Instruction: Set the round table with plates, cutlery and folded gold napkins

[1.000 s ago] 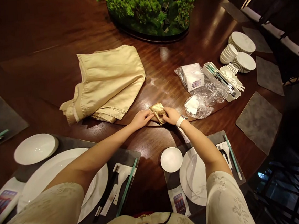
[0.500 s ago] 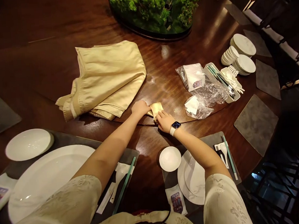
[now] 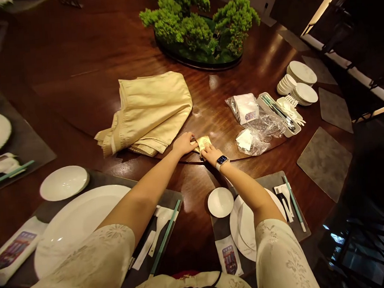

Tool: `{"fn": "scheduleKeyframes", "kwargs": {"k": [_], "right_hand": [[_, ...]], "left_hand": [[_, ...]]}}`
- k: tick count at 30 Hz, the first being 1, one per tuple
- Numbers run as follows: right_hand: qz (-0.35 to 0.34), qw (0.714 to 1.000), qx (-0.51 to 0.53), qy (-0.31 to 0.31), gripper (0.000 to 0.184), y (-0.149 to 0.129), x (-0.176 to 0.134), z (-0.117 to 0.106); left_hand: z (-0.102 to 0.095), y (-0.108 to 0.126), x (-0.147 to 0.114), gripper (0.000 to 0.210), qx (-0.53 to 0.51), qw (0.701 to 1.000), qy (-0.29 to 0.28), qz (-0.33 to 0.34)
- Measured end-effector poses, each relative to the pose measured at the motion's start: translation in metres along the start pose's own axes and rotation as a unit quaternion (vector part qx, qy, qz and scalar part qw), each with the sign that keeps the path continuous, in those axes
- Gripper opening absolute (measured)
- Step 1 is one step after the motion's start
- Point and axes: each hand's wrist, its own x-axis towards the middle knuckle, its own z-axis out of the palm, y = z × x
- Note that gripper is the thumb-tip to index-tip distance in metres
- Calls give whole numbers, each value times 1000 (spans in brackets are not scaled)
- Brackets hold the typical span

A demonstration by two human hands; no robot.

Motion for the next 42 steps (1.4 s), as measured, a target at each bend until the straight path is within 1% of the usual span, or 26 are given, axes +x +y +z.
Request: {"fn": "scheduleKeyframes", "kwargs": {"k": [2,3,5,6,7,8,9,10,12,13,14,15,16,17,19,22,24,26,28,30,32,34,37,40,42], "right_hand": [[27,1000,11,8,35,-4,6,-3],[46,998,28,19,33,-5,8,-6],[93,989,95,65,30,-10,9,-12],[121,977,143,97,29,-12,6,-15],[148,960,201,128,28,-16,1,-18],[170,935,270,153,28,-21,-7,-20],[187,904,347,164,27,-28,-18,-21],[197,867,430,157,26,-35,-33,-22],[198,774,590,112,28,-53,-70,-18],[195,727,652,86,30,-63,-91,-15],[195,687,698,63,33,-73,-113,-11],[198,655,728,48,35,-82,-136,-5],[207,632,745,41,37,-91,-158,0],[222,616,755,41,37,-99,-179,6],[268,587,762,54,34,-110,-218,19],[339,555,755,88,28,-106,-271,39],[384,542,740,109,25,-91,-304,52],[426,539,716,124,22,-68,-332,66],[449,548,693,129,24,-42,-353,78],[448,566,680,128,25,-19,-363,88],[434,587,674,116,23,0,-366,96],[412,609,672,88,20,13,-363,102],[377,631,676,44,23,26,-358,106],[335,632,698,28,31,37,-358,109],[316,624,714,35,33,43,-360,112]], "left_hand": [[-4,-3,-13,50,-14,997,63,36],[-7,-6,-20,50,-33,994,97,47],[-12,-14,-37,46,-101,982,148,60],[-14,-19,-46,46,-146,974,161,61],[-15,-23,-56,46,-200,964,166,52],[-14,-28,-66,48,-265,950,159,34],[-12,-31,-76,51,-339,931,138,9],[-8,-32,-88,52,-417,903,104,-20],[7,-26,-113,53,-560,825,18,-73],[16,-19,-127,55,-610,786,-23,-93],[27,-11,-142,57,-644,755,-56,-110],[38,0,-157,58,-666,732,-75,-124],[49,12,-172,58,-676,719,-86,-138],[59,25,-186,56,-679,713,-94,-149],[77,50,-213,51,-678,709,-112,-158],[98,80,-246,43,-660,712,-160,-181],[108,95,-262,38,-627,725,-197,-207],[118,108,-275,31,-588,741,-238,-218],[130,122,-287,27,-562,750,-277,-213],[144,142,-295,26,-551,747,-300,-219],[158,165,-301,27,-545,747,-296,-238],[172,188,-304,28,-540,752,-275,-259],[184,215,-307,28,-554,749,-247,-266],[186,227,-309,31,-592,730,-221,-262],[184,227,-311,34,-607,714,-203,-285]]}}
